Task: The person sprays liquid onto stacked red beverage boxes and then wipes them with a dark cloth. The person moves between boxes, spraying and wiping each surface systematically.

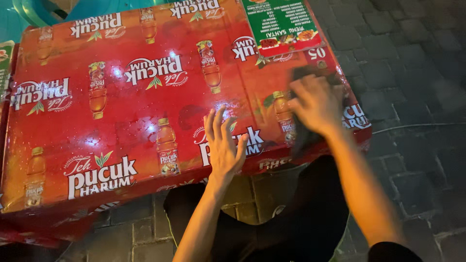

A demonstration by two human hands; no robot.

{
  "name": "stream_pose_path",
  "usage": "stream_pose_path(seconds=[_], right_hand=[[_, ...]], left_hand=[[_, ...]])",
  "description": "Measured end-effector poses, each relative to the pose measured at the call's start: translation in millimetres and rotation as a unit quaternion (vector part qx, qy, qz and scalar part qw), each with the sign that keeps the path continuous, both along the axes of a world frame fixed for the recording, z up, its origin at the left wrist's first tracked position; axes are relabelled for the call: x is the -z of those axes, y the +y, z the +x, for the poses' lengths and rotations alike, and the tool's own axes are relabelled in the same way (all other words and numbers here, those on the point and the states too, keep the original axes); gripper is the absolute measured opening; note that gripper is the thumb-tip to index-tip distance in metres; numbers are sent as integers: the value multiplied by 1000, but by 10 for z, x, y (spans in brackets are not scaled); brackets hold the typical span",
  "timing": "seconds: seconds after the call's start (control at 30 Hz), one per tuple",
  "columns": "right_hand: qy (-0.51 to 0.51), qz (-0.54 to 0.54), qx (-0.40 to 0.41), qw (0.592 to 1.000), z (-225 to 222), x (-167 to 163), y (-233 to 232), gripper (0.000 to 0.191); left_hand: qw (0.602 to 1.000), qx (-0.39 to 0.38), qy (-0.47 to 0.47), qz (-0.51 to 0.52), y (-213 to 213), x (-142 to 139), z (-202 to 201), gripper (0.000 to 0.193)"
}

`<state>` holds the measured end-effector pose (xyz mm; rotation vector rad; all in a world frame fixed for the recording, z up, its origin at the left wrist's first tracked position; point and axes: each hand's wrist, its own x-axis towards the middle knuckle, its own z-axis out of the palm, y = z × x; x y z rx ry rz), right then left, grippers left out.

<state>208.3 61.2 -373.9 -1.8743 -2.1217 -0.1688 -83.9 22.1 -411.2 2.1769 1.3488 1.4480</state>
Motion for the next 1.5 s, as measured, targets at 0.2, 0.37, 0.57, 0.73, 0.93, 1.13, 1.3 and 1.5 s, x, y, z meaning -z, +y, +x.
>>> stream_pose_path(seconds=[0.2, 0.37, 0.57, 0.73, 0.93, 1.13, 1.3, 1.5], right_hand=[[-39, 1, 162, 986, 354, 195, 202, 65], [40, -19, -67, 997, -1010, 246, 77, 56], [-15, -30, -272, 962, -1522, 344, -221, 53], [-30, -8, -115, 993, -517, 123, -427, 64], [-38, 20, -55, 998, 609, 49, -648, 60], [-71, -4, -61, 996, 247, 165, -341, 68], [-70, -42, -268, 960, -1033, 185, 27, 68], [-145, -27, -454, 879, -2666, 215, 472, 84]], left_hand=[[999, 17, 36, 6, -29, -4, 9, 55], [1000, 12, 10, -2, -31, -32, -14, 49], [1000, 26, -4, 13, -25, -55, -40, 51], [999, 38, 17, 2, -29, -26, -33, 50], [999, 44, -2, 0, -33, 0, -36, 50], [997, 59, -10, 49, -53, 25, -48, 44], [989, 95, -65, 92, -53, 80, -239, 26], [990, -67, -68, 108, -180, 106, -811, 23]])
